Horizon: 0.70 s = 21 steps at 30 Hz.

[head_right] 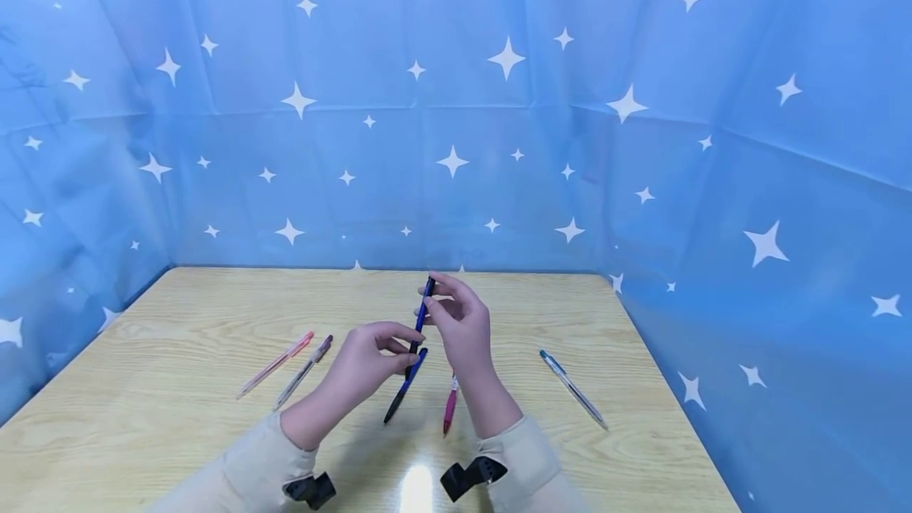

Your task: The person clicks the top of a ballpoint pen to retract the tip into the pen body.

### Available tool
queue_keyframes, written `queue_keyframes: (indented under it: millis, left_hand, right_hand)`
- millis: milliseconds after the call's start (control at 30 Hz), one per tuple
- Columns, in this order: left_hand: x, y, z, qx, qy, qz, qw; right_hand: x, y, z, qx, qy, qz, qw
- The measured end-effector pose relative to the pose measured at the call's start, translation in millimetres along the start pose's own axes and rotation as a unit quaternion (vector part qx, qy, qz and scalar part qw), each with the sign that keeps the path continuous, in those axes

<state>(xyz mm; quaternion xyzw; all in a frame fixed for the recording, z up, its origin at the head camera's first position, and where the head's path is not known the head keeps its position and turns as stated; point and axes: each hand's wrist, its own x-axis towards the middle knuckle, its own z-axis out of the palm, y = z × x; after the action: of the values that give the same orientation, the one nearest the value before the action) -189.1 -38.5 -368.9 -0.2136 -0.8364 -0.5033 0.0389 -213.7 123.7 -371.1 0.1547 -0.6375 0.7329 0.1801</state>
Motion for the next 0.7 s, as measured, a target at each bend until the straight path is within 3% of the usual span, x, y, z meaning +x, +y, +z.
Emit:
queue_keyframes:
  millis: [267, 700]
  left_hand:
    - [-3.7, -0.1, 0.4, -0.017, 0.007, -0.016, 0.9997]
    - [-7.6, 1.9, -6.2, 0.009, 0.009, -0.038, 0.9992]
  right_hand:
    - [-8.6, 6, 9, 0.056, 0.045, -0.015, 0.9973]
    - [-15.2, 12, 17, 0.110, 0.062, -0.016, 0.9918]
